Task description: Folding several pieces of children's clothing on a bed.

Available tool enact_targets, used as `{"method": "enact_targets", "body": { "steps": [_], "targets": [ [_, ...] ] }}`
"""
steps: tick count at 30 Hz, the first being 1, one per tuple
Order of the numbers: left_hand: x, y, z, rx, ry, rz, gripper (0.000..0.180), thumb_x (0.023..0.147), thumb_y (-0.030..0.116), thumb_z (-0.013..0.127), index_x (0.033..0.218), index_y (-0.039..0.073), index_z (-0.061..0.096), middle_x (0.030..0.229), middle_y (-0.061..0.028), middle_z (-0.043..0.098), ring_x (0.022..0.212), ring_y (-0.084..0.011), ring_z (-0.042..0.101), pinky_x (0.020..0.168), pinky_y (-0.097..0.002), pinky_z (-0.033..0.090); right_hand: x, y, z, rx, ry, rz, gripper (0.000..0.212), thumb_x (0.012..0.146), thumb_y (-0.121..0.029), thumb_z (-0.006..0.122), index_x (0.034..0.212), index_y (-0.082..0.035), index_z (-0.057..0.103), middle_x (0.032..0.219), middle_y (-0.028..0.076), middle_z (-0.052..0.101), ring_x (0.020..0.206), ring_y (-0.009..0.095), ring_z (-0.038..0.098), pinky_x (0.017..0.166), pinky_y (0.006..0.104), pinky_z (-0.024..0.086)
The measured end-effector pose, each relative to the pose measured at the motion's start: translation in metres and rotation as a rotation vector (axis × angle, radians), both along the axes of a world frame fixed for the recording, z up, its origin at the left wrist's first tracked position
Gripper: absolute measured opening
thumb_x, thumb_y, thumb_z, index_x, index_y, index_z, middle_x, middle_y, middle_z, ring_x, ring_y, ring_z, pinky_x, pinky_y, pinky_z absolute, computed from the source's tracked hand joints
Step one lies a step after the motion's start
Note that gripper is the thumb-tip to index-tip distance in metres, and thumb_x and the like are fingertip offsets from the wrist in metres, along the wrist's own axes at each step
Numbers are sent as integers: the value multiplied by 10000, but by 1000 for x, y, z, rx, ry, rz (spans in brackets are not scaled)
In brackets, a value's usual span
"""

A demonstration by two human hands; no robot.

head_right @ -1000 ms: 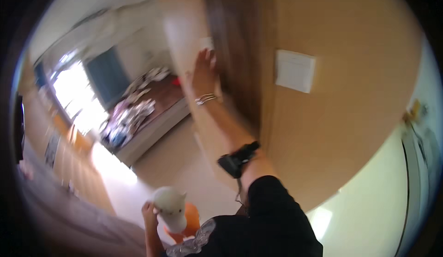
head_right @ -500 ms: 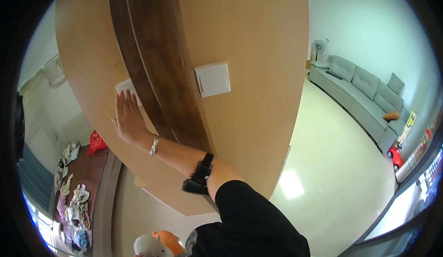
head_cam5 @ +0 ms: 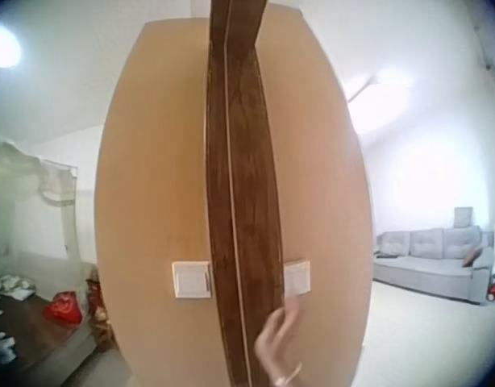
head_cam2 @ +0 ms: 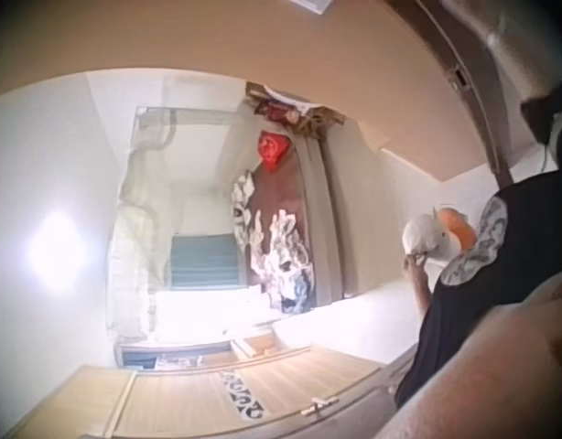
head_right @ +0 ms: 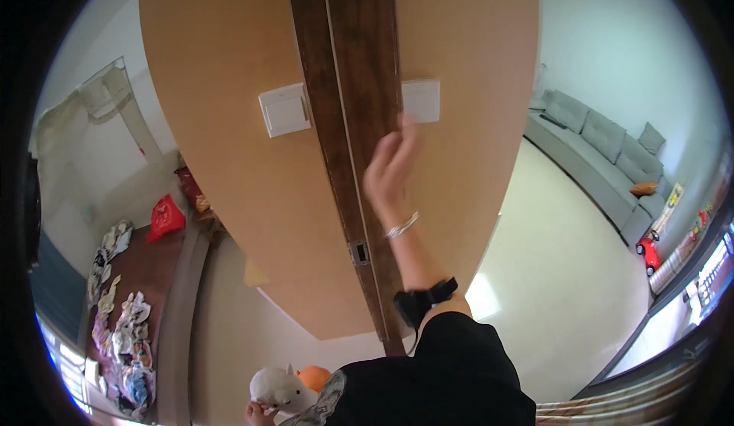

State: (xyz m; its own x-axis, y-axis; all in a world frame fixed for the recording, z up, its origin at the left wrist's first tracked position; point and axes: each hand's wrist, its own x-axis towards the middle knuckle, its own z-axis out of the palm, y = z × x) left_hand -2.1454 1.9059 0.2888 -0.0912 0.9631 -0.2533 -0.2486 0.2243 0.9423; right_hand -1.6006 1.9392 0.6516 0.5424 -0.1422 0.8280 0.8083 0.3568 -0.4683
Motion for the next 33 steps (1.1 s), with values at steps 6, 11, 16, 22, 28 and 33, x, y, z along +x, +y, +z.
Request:
{"method": "enact_targets", "body": {
  "steps": [6, 11, 16, 22, 28, 33],
  "targets": [
    [-5, 6, -10, 70, 241, -306, 165, 890, 220, 500, 923, 58, 493, 808, -64, 512, 735, -184, 529, 601, -399, 508, 111, -31, 41, -606, -124, -266, 534, 962, -359, 210, 1390, -40, 238, 1461, 117, 200, 1355, 338, 112, 1073, 526, 2],
    [-11, 8, 6, -51, 9, -254, 273, 859, 195, 565, 1070, 32, 504, 979, -117, 533, 843, -263, 559, 672, -423, 509, 109, -24, 15, -783, -246, -575, 580, 914, -202, 283, 1422, -47, 51, 1489, 136, 31, 1368, 334, -3, 1062, 550, -22],
    [-20, 11, 11, -131, -75, -195, 326, 875, 294, 563, 1096, 67, 486, 982, -99, 534, 849, -277, 550, 677, -442, 504, 102, -34, 21, -769, -202, -505, 585, 923, -237, 312, 1406, 2, 85, 1481, 163, 58, 1361, 362, 7, 1063, 552, 12],
    [-17, 18, 13, 36, -81, -3, 244, 926, 315, 454, 799, 108, 478, 658, 0, 513, 642, -110, 511, 564, -377, 501, -11, -14, -16, -81, -104, -196, 378, 893, -83, 418, 1228, 59, 313, 1176, 189, 403, 1122, 318, 373, 985, 436, 281],
    [7, 17, 48, 108, -76, -89, 144, 901, 207, 488, 833, 80, 494, 747, -44, 548, 710, -149, 545, 645, -382, 512, -258, 21, -192, -1208, -567, 797, 834, 770, -391, 632, 1331, 41, 193, 1332, 228, 290, 1217, 404, 312, 1002, 443, 301],
    [10, 2, 50, 67, -132, -32, 108, 850, 131, 560, 836, 24, 543, 819, -80, 592, 774, -182, 596, 699, -347, 541, -364, 44, -286, -1854, -584, 1128, 1264, 460, -666, 751, 1332, 46, 175, 1298, 303, 324, 1201, 427, 343, 995, 466, 316]
  ]
}}
